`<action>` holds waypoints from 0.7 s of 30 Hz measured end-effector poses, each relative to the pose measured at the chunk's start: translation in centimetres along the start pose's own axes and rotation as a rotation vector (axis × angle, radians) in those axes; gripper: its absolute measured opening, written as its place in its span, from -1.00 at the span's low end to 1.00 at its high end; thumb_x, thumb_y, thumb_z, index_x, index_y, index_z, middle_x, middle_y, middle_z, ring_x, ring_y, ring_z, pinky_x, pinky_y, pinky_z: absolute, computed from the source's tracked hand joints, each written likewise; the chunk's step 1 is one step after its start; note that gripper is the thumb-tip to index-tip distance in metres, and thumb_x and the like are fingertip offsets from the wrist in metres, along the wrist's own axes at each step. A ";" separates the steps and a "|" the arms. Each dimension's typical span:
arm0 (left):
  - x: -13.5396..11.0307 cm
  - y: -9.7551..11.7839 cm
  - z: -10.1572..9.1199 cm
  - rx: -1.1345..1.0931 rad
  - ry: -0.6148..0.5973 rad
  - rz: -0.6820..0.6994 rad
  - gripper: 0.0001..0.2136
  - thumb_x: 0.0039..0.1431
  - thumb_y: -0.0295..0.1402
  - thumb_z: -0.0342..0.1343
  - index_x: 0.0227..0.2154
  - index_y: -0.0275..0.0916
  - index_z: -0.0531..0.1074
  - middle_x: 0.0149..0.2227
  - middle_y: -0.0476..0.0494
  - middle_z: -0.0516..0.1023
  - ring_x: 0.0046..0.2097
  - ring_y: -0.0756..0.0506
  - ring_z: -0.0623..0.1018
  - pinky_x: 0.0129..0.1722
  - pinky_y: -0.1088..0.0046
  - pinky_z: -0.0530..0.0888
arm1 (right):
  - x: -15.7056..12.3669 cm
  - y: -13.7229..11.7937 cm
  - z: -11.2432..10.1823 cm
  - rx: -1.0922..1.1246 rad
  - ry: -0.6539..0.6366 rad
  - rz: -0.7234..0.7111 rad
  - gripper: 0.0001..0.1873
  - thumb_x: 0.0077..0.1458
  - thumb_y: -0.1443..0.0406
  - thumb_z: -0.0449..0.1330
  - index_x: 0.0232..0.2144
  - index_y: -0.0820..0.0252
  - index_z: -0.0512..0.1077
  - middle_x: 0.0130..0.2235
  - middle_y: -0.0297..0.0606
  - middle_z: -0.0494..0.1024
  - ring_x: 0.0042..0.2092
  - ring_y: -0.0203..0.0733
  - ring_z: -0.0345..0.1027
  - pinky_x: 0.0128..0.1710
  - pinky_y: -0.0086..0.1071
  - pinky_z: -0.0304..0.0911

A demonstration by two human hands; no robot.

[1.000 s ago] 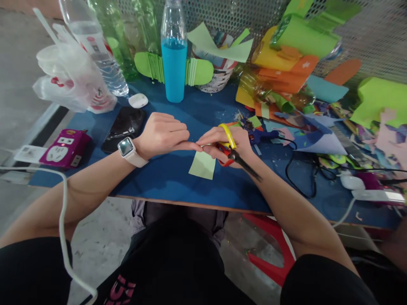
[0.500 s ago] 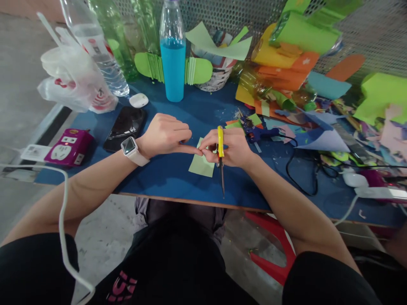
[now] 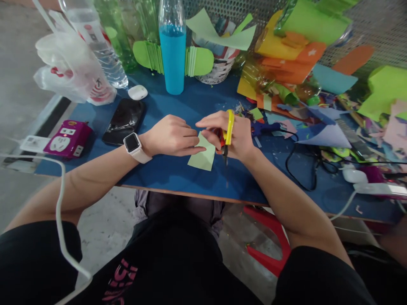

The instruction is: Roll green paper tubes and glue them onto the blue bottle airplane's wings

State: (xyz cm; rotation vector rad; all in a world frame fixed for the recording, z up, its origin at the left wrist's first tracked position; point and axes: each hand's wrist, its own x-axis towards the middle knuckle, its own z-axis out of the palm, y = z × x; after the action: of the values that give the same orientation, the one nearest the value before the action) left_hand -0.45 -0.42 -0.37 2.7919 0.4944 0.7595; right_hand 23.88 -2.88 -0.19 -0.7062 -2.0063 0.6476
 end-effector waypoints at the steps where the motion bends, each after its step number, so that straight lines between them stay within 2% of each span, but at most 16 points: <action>1: 0.0 0.0 0.1 -0.025 0.007 -0.016 -0.45 0.44 0.03 0.28 -0.61 -0.12 0.33 -0.60 0.00 0.33 -0.60 -0.06 0.26 -0.48 0.32 0.28 | 0.1 0.1 0.1 0.004 -0.032 -0.009 -0.75 0.41 -0.04 0.38 -0.12 -0.08 0.73 -0.06 -0.25 0.77 -0.10 -0.07 0.70 -0.03 -0.15 0.64; 3: 0.0 0.1 0.4 -0.095 0.047 -0.072 -0.44 0.36 0.10 0.32 -0.63 -0.11 0.34 -0.63 0.02 0.27 -0.61 -0.05 0.22 -0.48 0.33 0.25 | 0.4 0.4 0.2 0.011 -0.071 -0.010 -0.71 0.36 -0.09 0.42 -0.20 -0.08 0.74 -0.10 -0.24 0.77 -0.01 0.00 0.71 0.06 -0.08 0.65; 6: 0.0 0.0 0.7 -0.138 0.084 -0.117 -0.43 0.32 0.16 0.32 -0.64 -0.11 0.36 -0.64 0.03 0.23 -0.62 -0.03 0.19 -0.49 0.33 0.19 | 0.5 0.7 0.6 0.013 -0.058 0.006 -0.64 0.35 -0.14 0.42 -0.28 -0.07 0.71 -0.16 -0.23 0.76 -0.02 0.01 0.71 0.10 -0.05 0.64; 9: 0.0 0.0 0.8 -0.046 0.074 -0.028 -0.42 0.45 0.09 0.21 -0.63 -0.13 0.37 -0.65 0.01 0.26 -0.62 -0.03 0.21 -0.48 0.32 0.13 | 0.2 1.1 0.6 -0.028 -0.037 -0.053 -0.68 0.42 -0.07 0.38 -0.23 -0.04 0.69 -0.14 -0.24 0.76 -0.06 -0.03 0.70 0.06 -0.11 0.61; 15: -0.4 0.0 0.6 0.214 0.011 0.156 -0.39 0.67 0.01 -0.02 -0.54 -0.18 0.47 -0.54 -0.09 0.53 -0.54 -0.05 0.46 -0.45 0.31 0.21 | -0.3 1.9 0.8 -0.220 -0.083 -0.265 -0.71 0.60 0.06 0.17 -0.11 0.10 0.52 -0.11 -0.21 0.71 -0.23 -0.19 0.60 -0.29 -0.34 0.44; 18: -0.5 0.1 0.5 0.288 -0.048 0.176 -0.39 0.70 -0.04 -0.04 -0.53 -0.19 0.47 -0.52 -0.09 0.57 -0.51 -0.06 0.52 -0.44 0.29 0.22 | -0.2 1.8 1.0 -0.173 -0.023 -0.242 -0.69 0.63 0.12 0.07 -0.19 0.08 0.44 -0.15 -0.24 0.69 -0.29 -0.23 0.56 -0.31 -0.32 0.40; 21: -0.6 0.0 0.6 0.309 -0.077 0.161 -0.42 0.69 -0.08 -0.02 -0.53 -0.19 0.43 -0.52 -0.09 0.56 -0.50 -0.08 0.53 -0.45 0.27 0.16 | -0.2 1.8 1.0 -0.135 0.067 -0.186 -0.61 0.63 0.13 0.07 -0.32 0.07 0.43 -0.27 -0.27 0.66 -0.30 -0.20 0.56 -0.29 -0.27 0.43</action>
State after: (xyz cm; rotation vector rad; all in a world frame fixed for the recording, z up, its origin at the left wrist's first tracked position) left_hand -0.59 -0.72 -1.13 3.1661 0.4077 0.6508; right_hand 23.51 -1.93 -1.95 -0.6026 -2.0380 0.3771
